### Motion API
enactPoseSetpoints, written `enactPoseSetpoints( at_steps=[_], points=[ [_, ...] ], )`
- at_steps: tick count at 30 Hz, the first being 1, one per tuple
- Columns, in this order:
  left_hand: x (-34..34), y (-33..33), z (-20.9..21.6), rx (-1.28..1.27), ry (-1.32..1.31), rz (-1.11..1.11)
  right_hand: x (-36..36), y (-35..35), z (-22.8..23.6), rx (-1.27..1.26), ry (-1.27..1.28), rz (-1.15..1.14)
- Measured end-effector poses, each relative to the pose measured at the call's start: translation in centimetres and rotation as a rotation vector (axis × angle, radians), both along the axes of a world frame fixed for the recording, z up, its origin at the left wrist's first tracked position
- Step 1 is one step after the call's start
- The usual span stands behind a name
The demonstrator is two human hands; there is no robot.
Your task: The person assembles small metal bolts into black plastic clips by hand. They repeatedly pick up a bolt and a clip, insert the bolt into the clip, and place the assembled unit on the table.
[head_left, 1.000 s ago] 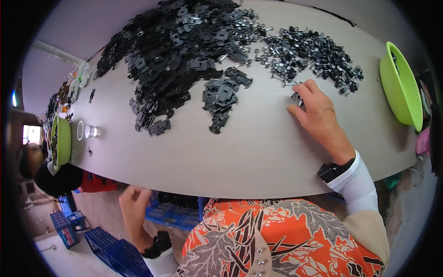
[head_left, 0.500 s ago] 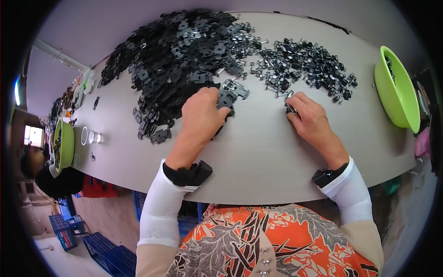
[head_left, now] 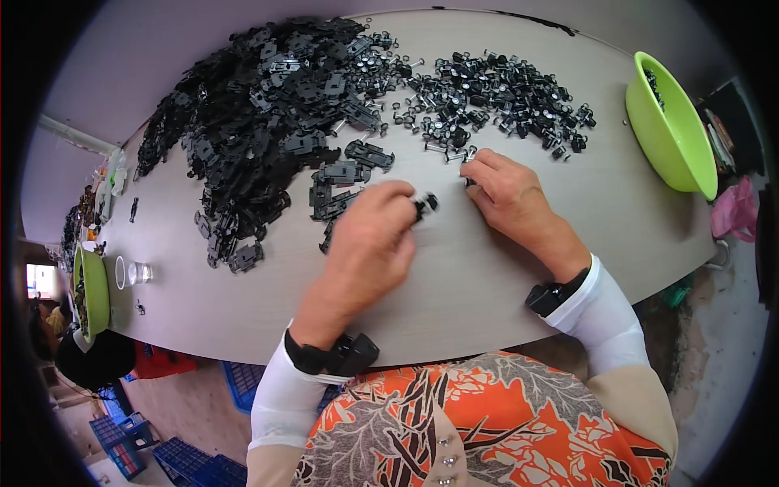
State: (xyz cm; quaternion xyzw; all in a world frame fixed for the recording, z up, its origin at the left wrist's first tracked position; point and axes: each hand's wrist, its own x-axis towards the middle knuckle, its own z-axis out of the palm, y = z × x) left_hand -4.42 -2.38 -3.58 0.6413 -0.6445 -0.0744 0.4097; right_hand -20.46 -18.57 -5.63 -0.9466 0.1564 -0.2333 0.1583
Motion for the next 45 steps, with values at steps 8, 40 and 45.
enactPoseSetpoints(
  at_steps=[8,40,45],
  points=[
    [-0.8,0.2,-0.5,0.106,-0.070,-0.063,-0.4,1.2,1.9,0.180,-0.106,0.050],
    [1.3,0.2,-0.8,0.620,1.398,-0.061,-0.3,3.7,1.9,0.346,-0.181,0.242],
    [0.8,0.4,-1.3,0.598,1.534,-0.087,0.3,4.5,2.2,0.208,-0.188,0.365]
  ],
)
